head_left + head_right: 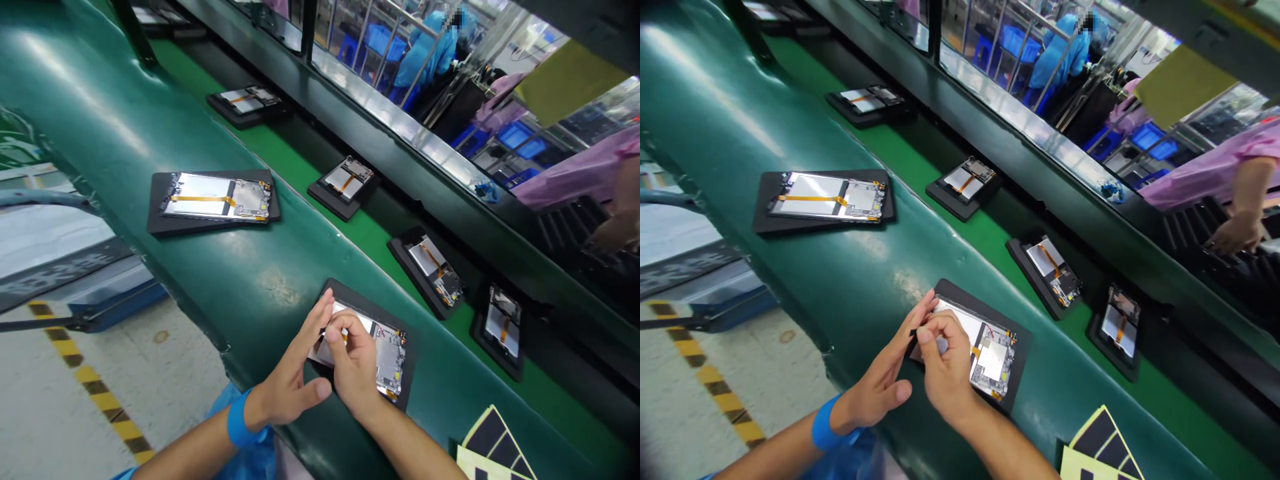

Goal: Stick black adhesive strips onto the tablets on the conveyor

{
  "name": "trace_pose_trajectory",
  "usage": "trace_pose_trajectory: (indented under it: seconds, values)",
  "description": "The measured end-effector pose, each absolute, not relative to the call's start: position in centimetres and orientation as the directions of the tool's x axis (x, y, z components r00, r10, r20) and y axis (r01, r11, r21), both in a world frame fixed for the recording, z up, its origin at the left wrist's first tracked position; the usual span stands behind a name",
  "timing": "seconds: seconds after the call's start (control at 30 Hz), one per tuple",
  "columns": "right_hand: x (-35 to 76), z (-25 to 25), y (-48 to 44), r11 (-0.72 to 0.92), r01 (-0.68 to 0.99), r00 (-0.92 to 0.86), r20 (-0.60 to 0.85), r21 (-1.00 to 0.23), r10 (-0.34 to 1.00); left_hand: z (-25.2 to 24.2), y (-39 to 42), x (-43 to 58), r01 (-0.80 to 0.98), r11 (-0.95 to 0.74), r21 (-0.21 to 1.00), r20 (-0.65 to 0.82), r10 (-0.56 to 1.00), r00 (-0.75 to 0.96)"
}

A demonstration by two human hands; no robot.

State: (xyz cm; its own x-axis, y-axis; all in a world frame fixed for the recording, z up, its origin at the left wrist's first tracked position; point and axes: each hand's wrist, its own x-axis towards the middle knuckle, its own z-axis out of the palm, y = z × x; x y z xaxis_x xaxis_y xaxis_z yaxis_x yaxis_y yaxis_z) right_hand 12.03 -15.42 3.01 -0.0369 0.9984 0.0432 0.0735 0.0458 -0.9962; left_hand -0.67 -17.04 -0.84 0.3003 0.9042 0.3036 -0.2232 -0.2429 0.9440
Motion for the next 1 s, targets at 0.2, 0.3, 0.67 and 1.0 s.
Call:
trace_pose_trajectory:
  seconds: [0.2, 0.3, 0.67, 1.0]
  values:
    - [15.3, 3.3, -14.5, 0.235, 0.316, -0.081, 0.221, -0.919, 0.972, -0.8, -17.0, -0.9, 0.103, -0.365, 0.925, 0.328, 0.906, 0.268]
    - [17.2, 3.8, -12.9, 0.221, 0.419, -0.216, 0.140, -0.881, 0.966, -1.7, -17.2, -2.1, 0.336, -0.364, 0.869, 0.307, 0.928, 0.210]
    - [17.5, 2.8, -10.5, 0.524, 0.678, -0.671, -0.145, -0.516, 0.727, -2.9, -18.8, -4.8, 0.646, -0.549, 0.530, 0.396, 0.834, 0.384]
    - [17.0, 2.4, -9.7, 0.527, 0.720, -0.647, -0.162, -0.451, 0.745, -2.7, -17.8, -4.6, 0.714, -0.590, 0.378, 0.287, 0.807, 0.516]
